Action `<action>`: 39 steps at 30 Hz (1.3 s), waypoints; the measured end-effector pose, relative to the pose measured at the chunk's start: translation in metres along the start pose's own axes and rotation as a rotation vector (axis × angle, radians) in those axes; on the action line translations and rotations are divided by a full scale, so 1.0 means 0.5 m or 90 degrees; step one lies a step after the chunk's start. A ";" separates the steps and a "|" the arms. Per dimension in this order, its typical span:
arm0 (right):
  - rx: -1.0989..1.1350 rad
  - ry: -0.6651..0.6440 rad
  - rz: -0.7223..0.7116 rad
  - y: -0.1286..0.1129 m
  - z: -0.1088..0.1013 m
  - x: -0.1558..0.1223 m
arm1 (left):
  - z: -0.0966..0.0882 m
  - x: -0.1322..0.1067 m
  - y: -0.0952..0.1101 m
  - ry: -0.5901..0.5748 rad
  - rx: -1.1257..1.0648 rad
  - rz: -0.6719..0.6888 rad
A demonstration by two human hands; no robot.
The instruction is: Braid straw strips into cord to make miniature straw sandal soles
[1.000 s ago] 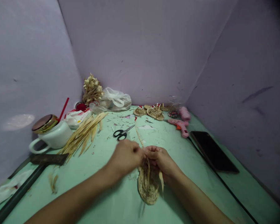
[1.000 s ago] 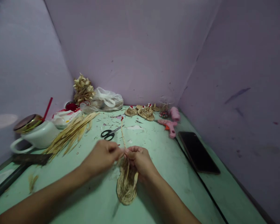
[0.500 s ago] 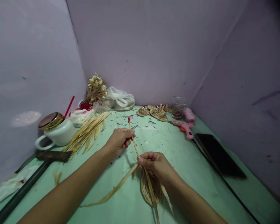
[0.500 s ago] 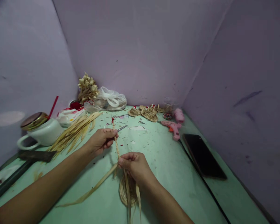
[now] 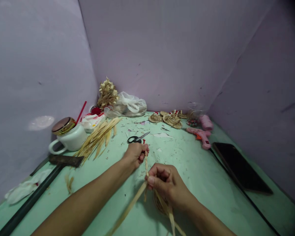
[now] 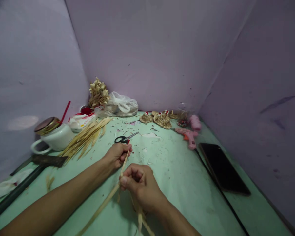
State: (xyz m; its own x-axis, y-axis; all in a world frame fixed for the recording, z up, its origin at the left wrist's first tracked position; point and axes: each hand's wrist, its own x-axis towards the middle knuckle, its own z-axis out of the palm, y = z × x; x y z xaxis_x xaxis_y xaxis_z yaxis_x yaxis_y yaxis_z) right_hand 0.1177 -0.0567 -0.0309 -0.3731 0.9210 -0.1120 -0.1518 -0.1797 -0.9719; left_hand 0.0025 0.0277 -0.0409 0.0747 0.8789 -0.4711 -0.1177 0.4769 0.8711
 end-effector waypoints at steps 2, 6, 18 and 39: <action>0.043 0.063 0.027 0.005 -0.008 0.011 | -0.010 -0.005 0.009 -0.031 0.019 -0.003; 0.121 0.165 0.096 0.009 -0.037 0.033 | -0.023 -0.049 0.031 -0.217 0.129 -0.009; 0.172 0.248 0.127 0.011 -0.047 0.037 | 0.016 -0.090 -0.015 -0.120 0.188 0.107; -0.029 0.256 0.060 -0.011 -0.061 0.039 | 0.014 -0.069 -0.039 -0.072 0.192 0.280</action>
State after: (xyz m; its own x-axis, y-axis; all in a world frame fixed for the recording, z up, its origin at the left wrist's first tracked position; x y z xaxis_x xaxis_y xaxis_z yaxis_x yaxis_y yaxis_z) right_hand 0.1394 -0.0272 -0.0343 0.0059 0.9643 -0.2647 -0.0901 -0.2631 -0.9606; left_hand 0.0092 -0.0121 -0.0405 0.1902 0.9805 -0.0492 0.1260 0.0253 0.9917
